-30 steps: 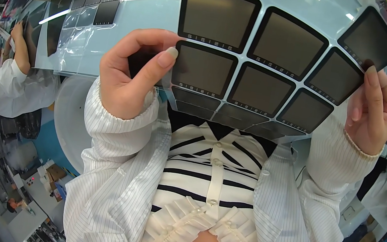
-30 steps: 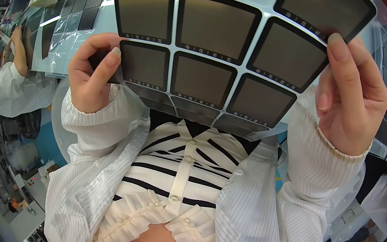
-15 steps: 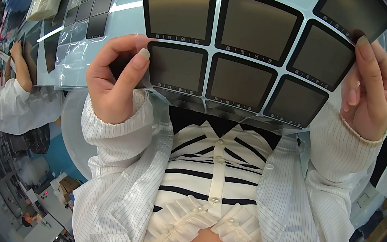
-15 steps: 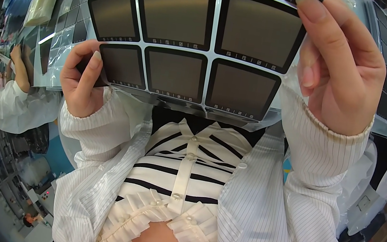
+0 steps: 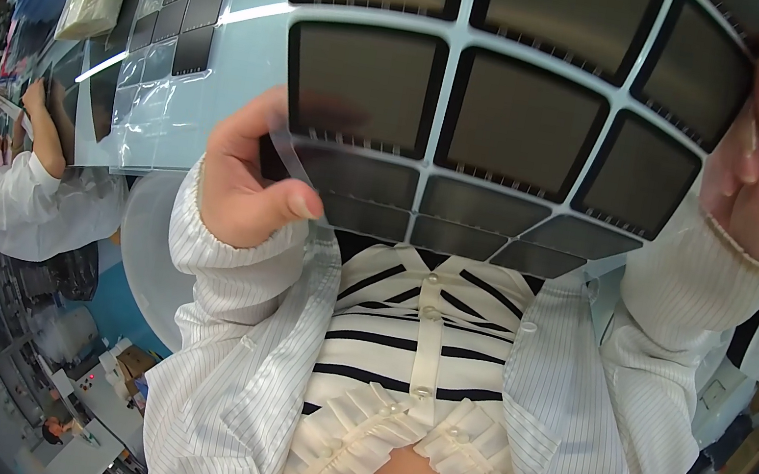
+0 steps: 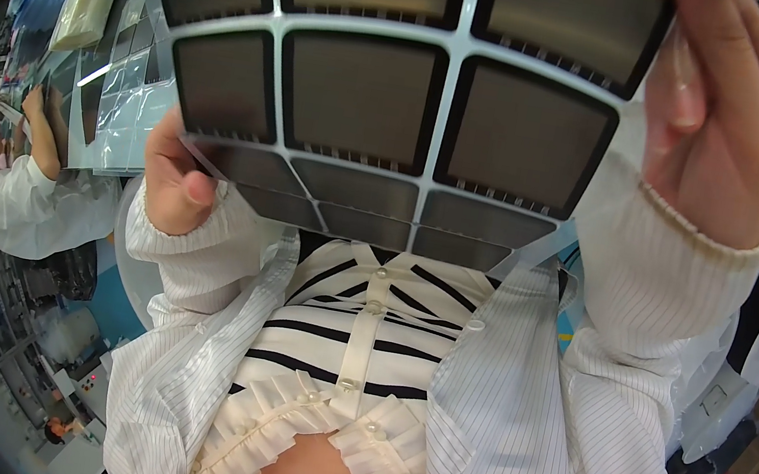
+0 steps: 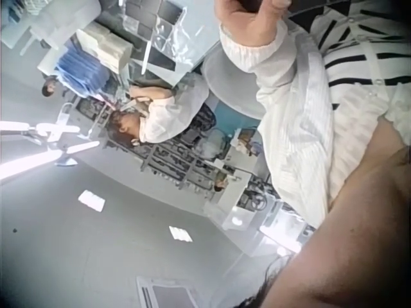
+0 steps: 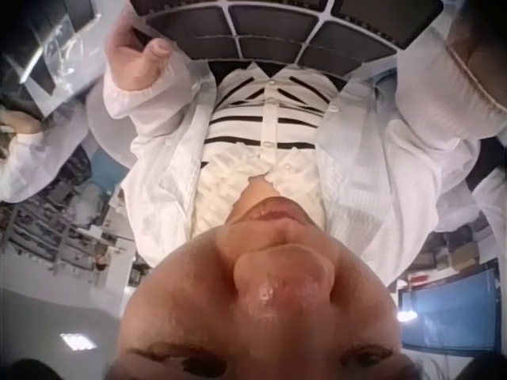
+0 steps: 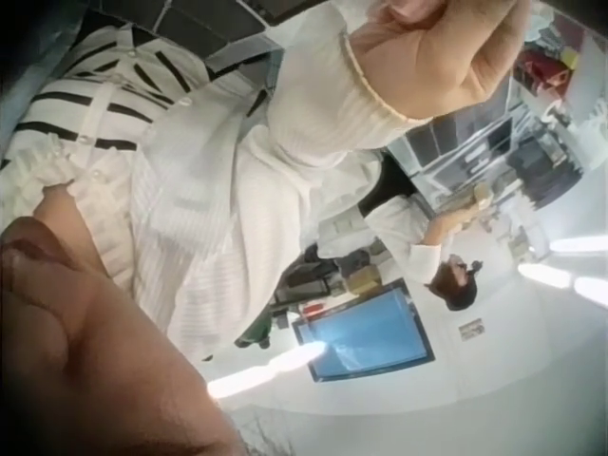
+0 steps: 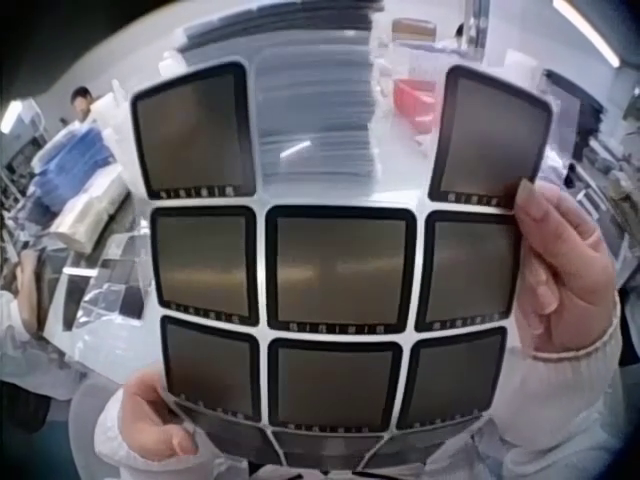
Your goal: Cleaning and inspecting small electronic components at a workbench using a cloth.
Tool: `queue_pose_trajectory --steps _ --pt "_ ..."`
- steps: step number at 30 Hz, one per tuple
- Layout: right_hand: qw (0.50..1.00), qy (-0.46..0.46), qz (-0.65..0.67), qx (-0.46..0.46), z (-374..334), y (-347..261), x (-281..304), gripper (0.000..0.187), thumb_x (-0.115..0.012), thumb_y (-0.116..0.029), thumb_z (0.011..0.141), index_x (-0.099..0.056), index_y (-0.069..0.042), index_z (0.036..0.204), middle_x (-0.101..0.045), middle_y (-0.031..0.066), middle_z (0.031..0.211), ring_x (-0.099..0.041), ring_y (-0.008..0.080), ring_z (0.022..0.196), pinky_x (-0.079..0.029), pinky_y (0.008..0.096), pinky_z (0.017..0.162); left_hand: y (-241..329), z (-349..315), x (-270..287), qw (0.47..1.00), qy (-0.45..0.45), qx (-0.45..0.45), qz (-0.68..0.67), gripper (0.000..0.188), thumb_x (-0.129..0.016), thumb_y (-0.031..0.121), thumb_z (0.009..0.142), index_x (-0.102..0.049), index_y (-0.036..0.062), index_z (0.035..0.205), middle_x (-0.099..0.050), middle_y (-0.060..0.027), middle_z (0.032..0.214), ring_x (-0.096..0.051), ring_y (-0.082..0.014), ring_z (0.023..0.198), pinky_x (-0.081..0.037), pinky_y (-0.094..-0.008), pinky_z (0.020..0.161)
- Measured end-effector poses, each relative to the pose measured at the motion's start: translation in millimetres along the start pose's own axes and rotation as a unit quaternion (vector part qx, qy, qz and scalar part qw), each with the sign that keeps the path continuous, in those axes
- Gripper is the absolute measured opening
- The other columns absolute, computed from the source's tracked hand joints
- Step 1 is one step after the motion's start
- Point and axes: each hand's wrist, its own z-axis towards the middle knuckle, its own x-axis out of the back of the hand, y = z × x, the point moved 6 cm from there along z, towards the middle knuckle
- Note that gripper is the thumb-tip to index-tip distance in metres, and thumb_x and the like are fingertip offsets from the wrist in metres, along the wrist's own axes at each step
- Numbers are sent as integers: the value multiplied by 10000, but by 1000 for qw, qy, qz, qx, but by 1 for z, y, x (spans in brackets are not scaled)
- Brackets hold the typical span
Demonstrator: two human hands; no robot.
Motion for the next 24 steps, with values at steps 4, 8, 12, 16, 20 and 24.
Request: queue_pose_trajectory --steps 4,8,12,16,20,24 --pt "994 87 -61 -20 3 -17 -21 337 -394 -177 989 -528 -17 1255 -429 -22 499 -344 39 388 -279 142 384 2 -2 -5 997 -38 27 67 431 -746 183 769 -577 -56 1085 -637 -115 995 -608 -157 880 -467 -265 797" --pt "988 35 -150 26 3 -26 -31 338 -389 -179 992 -525 -28 1263 -450 -21 510 -352 40 389 -282 136 388 0 -2 -2 991 -18 54 122 264 -651 101 831 -594 -37 1049 -652 -81 895 -601 -120 800 -467 -242 740" --pt "987 -41 -153 39 12 -17 5 334 -385 -165 993 -522 -36 1268 -473 -18 527 -366 40 396 -292 131 394 -2 1 -5 992 -2 90 91 207 -605 82 854 -599 -31 1026 -642 -50 847 -571 -86 746 -449 -218 692" --pt "996 -8 -87 19 10 -10 22 329 -385 -161 993 -529 -40 1263 -481 -14 537 -374 38 403 -295 127 398 1 2 -12 990 2 108 93 228 -596 88 860 -598 -29 1055 -633 -28 820 -545 -67 717 -435 -204 671" --pt "997 -20 -80 2 11 -7 25 326 -395 -169 992 -536 -38 1255 -483 -10 533 -375 38 399 -293 130 393 1 0 -12 986 -42 118 113 246 -597 89 854 -603 -29 1071 -636 -34 824 -550 -70 727 -437 -202 677" --pt "995 10 -96 -4 9 -7 32 317 -413 -176 987 -550 -37 1238 -485 -8 527 -375 38 389 -289 137 381 6 1 -22 983 -49 140 110 241 -596 76 849 -607 -32 1065 -636 -37 827 -550 -69 728 -434 -198 678"
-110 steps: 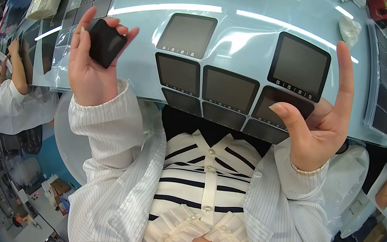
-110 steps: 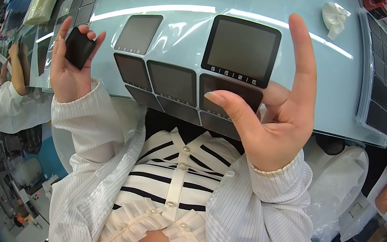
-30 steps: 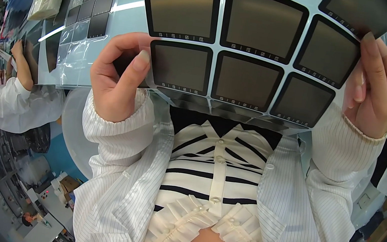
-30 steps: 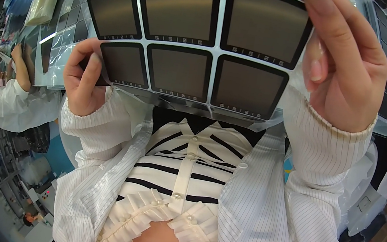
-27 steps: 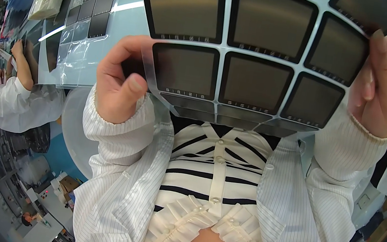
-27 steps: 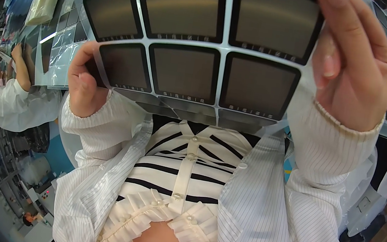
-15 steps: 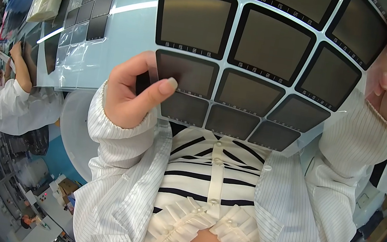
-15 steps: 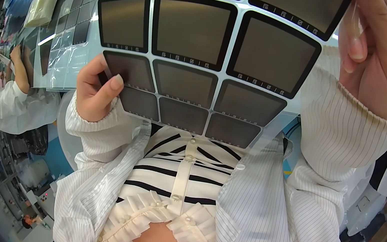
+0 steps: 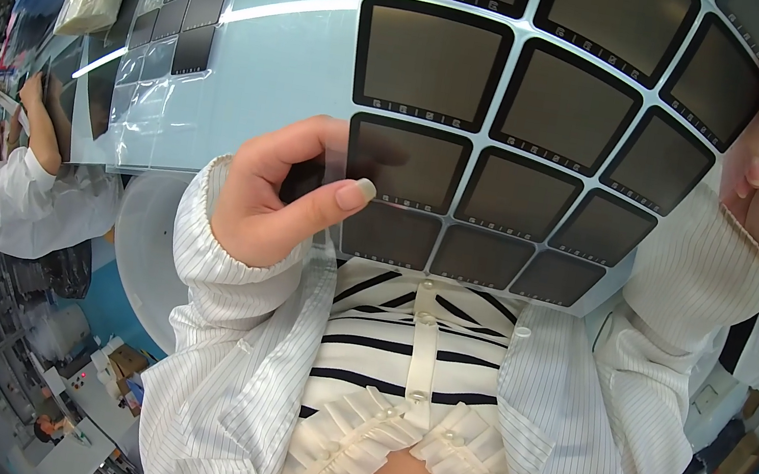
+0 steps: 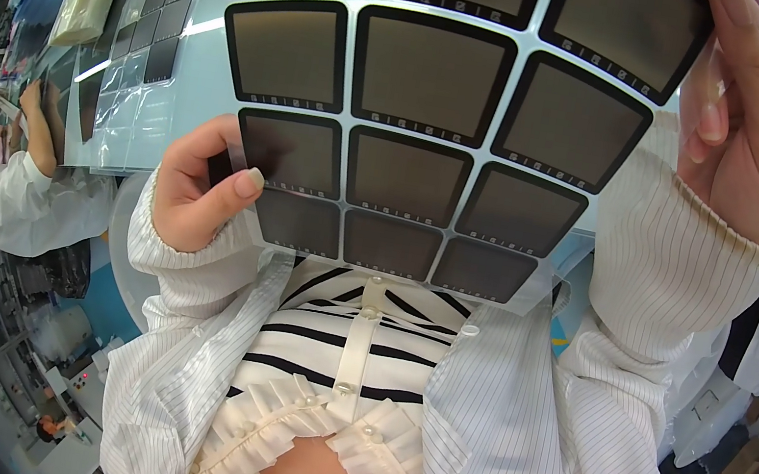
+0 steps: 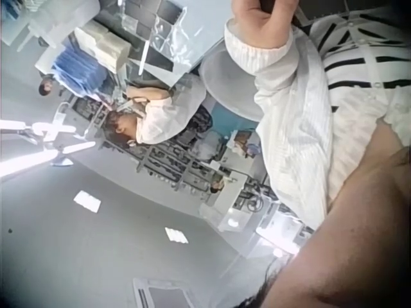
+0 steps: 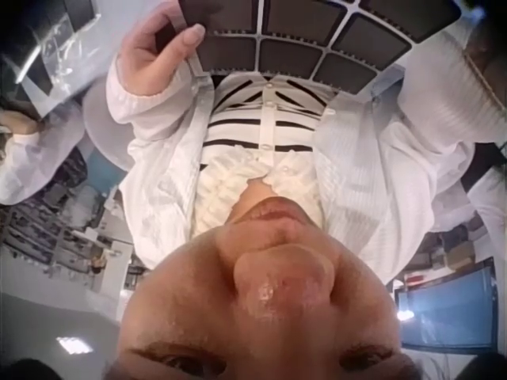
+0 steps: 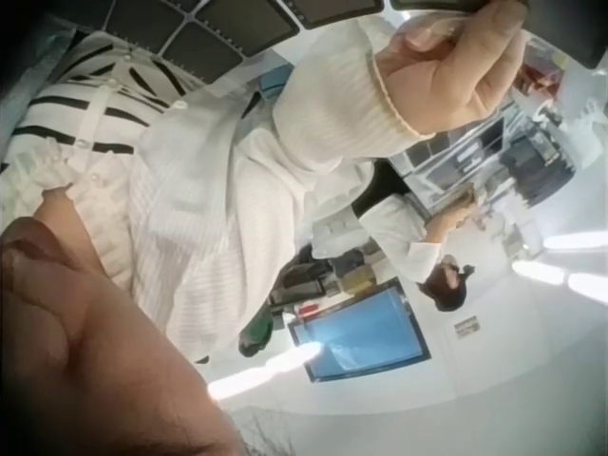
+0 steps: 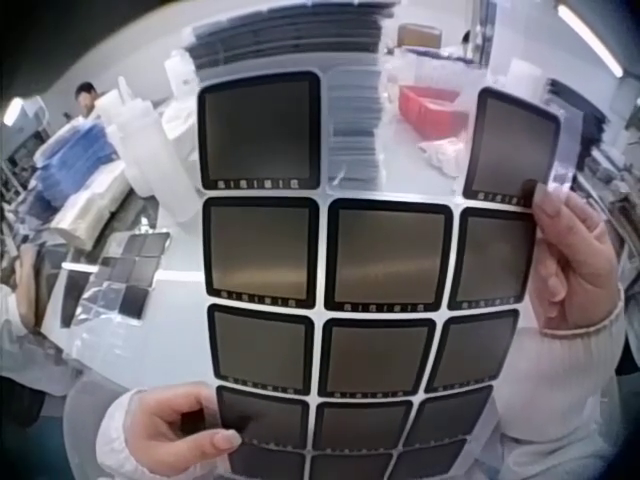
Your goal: Cleaning and inspecting small electronic components at a workbench using a cloth.
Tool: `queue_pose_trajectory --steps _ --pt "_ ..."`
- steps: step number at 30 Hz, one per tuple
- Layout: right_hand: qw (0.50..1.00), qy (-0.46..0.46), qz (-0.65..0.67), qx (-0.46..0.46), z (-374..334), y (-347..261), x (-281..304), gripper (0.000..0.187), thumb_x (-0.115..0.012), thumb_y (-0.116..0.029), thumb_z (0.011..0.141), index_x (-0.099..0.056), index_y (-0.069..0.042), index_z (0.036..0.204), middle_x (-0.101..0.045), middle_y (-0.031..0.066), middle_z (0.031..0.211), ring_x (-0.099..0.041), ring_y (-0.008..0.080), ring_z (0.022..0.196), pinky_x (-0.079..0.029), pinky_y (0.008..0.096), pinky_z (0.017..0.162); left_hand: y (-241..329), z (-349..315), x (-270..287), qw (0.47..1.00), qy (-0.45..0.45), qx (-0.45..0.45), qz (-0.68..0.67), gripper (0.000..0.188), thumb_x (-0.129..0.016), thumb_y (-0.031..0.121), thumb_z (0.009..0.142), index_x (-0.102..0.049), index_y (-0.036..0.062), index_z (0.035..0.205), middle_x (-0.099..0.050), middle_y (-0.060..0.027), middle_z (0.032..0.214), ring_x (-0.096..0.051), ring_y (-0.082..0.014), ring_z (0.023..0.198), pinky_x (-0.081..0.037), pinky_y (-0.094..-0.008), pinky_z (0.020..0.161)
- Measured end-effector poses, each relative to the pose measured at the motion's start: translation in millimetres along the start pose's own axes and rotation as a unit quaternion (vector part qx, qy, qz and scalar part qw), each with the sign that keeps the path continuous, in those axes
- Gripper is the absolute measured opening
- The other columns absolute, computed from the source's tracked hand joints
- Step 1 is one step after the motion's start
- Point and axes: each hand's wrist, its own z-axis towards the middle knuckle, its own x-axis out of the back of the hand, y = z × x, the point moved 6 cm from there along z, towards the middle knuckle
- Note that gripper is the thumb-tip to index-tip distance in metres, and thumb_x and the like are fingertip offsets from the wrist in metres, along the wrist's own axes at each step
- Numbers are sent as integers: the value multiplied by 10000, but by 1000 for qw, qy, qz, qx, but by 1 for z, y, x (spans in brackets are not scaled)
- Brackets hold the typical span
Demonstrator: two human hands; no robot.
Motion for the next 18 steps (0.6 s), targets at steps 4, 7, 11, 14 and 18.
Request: queue_pose_trajectory --steps 4,7,11,14,18 --pt "999 -9 28 -16 1 3 1 314 -422 -184 984 -562 -41 1227 -489 -10 522 -373 41 383 -283 142 373 5 0 -4 999 -15 -26 22 255 -583 56 852 -598 -39 1089 -641 -47 836 -556 -75 727 -441 -205 674" --pt "999 40 1 -15 0 4 9 316 -420 -188 985 -566 -41 1223 -487 -10 514 -371 46 378 -282 148 368 4 0 -5 998 -35 -34 31 261 -577 51 857 -593 -41 1101 -643 -52 848 -558 -78 716 -444 -209 661" --pt "1000 13 0 -22 -3 0 2 322 -409 -193 990 -563 -43 1228 -485 -6 508 -369 52 373 -286 153 366 5 0 -9 997 -34 -62 22 264 -574 46 861 -587 -43 1108 -635 -51 864 -545 -74 662 -437 -203 614" --pt "997 43 -55 -21 -5 -8 -12 325 -394 -194 995 -562 -47 1232 -484 -6 506 -364 59 367 -290 160 365 3 -1 -10 997 -54 -47 18 259 -564 33 865 -580 -45 1112 -627 -48 859 -535 -74 628 -434 -203 587" --pt "997 -45 39 49 2 -13 -14 296 -446 -151 972 -579 -44 1214 -560 23 584 -437 64 410 -323 145 392 3 -1 -12 997 -55 -45 -16 254 -561 31 872 -573 -45 1114 -622 -48 846 -534 -76 618 -437 -202 578"
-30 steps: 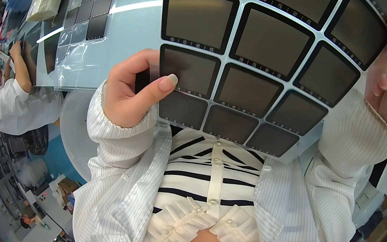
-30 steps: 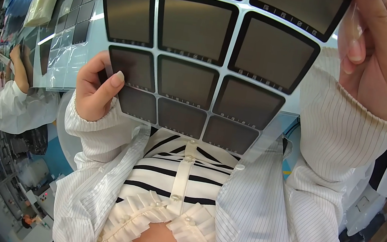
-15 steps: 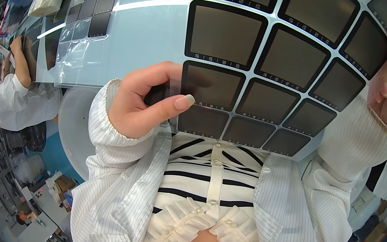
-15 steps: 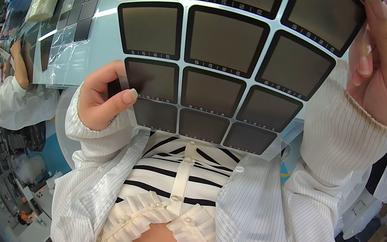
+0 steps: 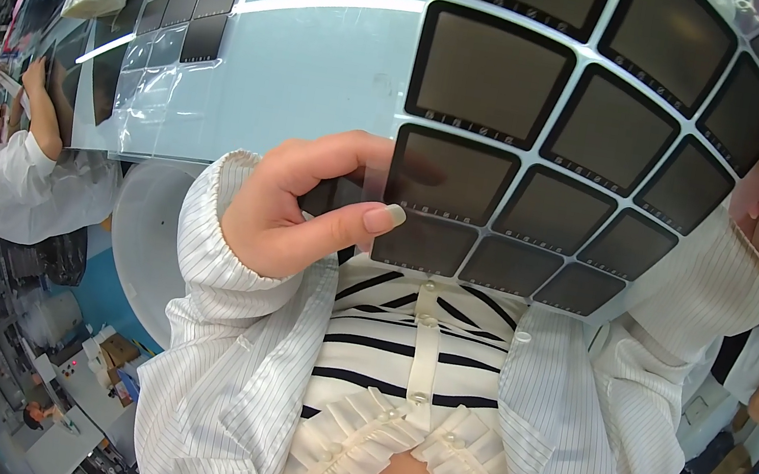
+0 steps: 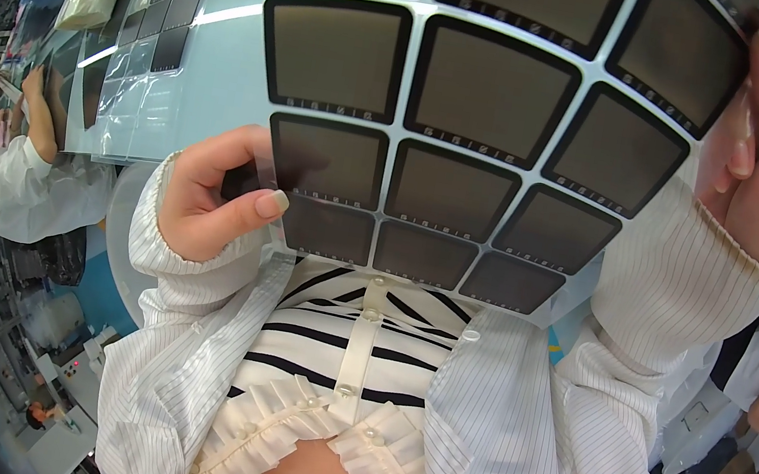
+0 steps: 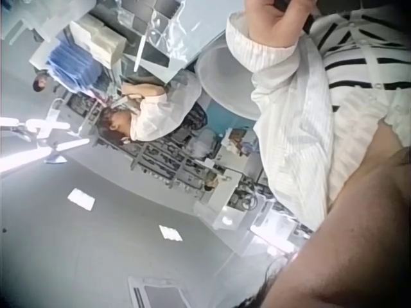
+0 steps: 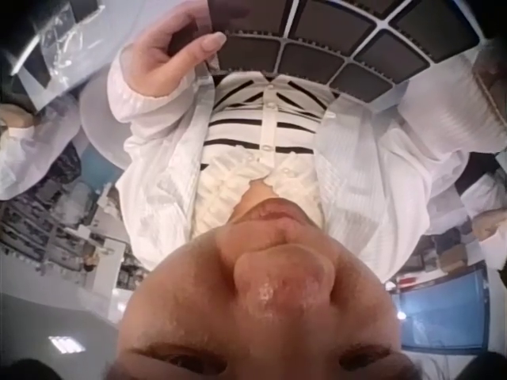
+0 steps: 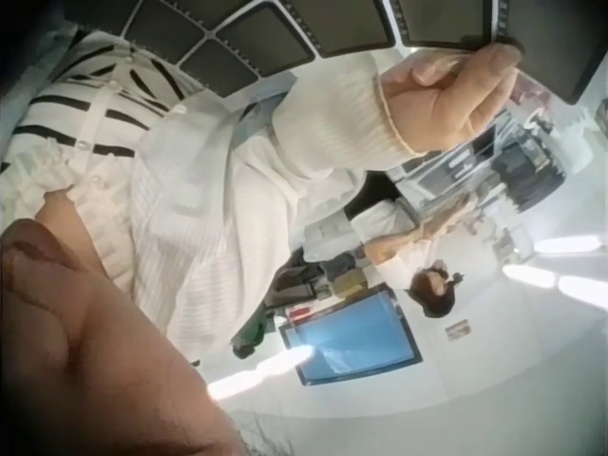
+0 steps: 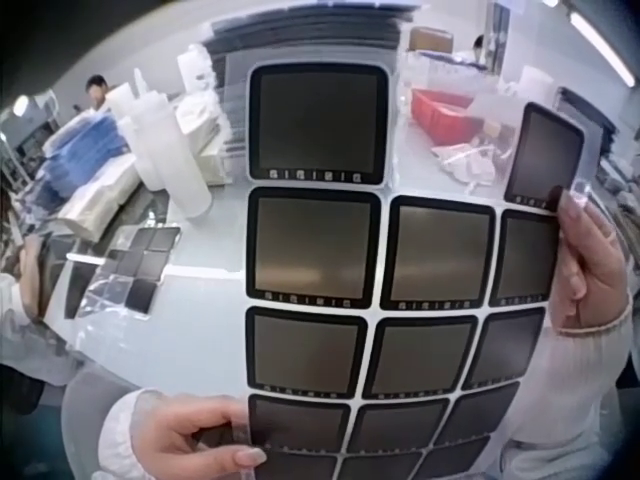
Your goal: Cleaning and inspecting small electronic components at a workbench using a cloth.
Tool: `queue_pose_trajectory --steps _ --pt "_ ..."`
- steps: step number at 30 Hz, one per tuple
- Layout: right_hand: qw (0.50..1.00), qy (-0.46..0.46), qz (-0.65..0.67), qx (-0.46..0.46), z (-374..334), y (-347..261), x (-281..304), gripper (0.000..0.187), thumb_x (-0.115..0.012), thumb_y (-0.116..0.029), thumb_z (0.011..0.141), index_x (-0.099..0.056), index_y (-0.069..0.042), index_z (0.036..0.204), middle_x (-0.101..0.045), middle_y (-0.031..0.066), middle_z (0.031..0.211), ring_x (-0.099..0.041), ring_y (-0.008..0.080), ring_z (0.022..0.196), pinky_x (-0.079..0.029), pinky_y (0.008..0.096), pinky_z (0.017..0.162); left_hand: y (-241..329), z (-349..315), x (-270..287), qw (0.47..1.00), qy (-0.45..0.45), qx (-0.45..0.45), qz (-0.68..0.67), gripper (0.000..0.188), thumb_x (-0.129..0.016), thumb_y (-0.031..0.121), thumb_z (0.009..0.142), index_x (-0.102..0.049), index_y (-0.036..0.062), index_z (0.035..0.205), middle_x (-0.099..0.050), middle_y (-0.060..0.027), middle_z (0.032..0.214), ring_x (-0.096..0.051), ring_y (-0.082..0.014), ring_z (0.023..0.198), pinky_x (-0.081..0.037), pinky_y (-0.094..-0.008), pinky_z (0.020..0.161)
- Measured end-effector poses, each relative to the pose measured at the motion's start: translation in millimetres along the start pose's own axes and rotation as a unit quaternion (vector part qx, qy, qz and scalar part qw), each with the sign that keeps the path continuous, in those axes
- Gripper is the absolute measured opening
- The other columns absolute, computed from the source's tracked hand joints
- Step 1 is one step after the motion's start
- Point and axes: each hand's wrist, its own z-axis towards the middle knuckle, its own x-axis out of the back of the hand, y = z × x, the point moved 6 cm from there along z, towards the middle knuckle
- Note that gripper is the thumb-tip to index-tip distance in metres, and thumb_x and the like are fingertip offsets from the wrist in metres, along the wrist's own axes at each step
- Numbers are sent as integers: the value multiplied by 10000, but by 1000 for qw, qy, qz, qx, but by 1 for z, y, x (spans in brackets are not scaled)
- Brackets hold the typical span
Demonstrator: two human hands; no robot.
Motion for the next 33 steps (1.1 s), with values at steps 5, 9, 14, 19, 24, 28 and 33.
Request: queue_pose_trajectory --steps 5,9,14,19,24,28,33 --pt "1000 6 0 -8 2 -6 25 327 -387 -175 995 -547 -68 1258 -479 16 534 -437 71 413 -333 144 399 -9 -2 1 999 -14 42 -12 215 -574 41 875 -579 -41 1073 -621 -48 791 -570 -79 632 -458 -200 575" --pt "997 65 -43 -9 2 -12 35 341 -372 -174 997 -517 -65 1286 -473 15 536 -454 72 422 -348 135 408 -9 -1 -2 998 -4 52 -23 152 -565 32 877 -591 -45 1006 -617 -49 753 -587 -85 636 -468 -199 577" --pt "986 111 -125 -1 4 -23 33 366 -354 -203 1007 -465 -34 1312 -417 -26 533 -379 34 406 -291 127 401 -5 0 3 998 7 21 54 80 -567 29 874 -589 -46 860 -616 -67 728 -577 -112 615 -455 -217 564" --pt "989 94 -115 -10 5 -15 49 379 -353 -202 1007 -439 -26 1331 -436 -13 551 -401 38 417 -299 119 409 2 3 12 989 12 -67 132 116 -576 51 871 -583 -38 797 -608 -76 714 -544 -136 595 -435 -236 561" --pt "999 4 -38 18 10 -6 41 353 -370 -165 996 -485 -41 1305 -506 16 587 -473 56 450 -375 120 432 7 1 19 982 13 -86 165 127 -577 59 871 -582 -32 783 -604 -77 710 -541 -138 595 -431 -236 562" --pt "998 -20 -31 46 15 -4 27 345 -402 -169 986 -501 -27 1285 -511 12 580 -465 58 443 -366 118 431 5 -2 25 984 41 -81 152 133 -556 52 882 -579 -38 787 -608 -87 728 -556 -125 599 -441 -221 556" --pt "980 -147 -119 69 19 -15 16 462 -390 -180 989 -279 -47 1418 -464 -15 624 -430 34 446 -288 114 407 4 -6 35 987 62 -80 122 149 -526 51 900 -566 -47 796 -604 -96 737 -574 -117 607 -454 -210 552"
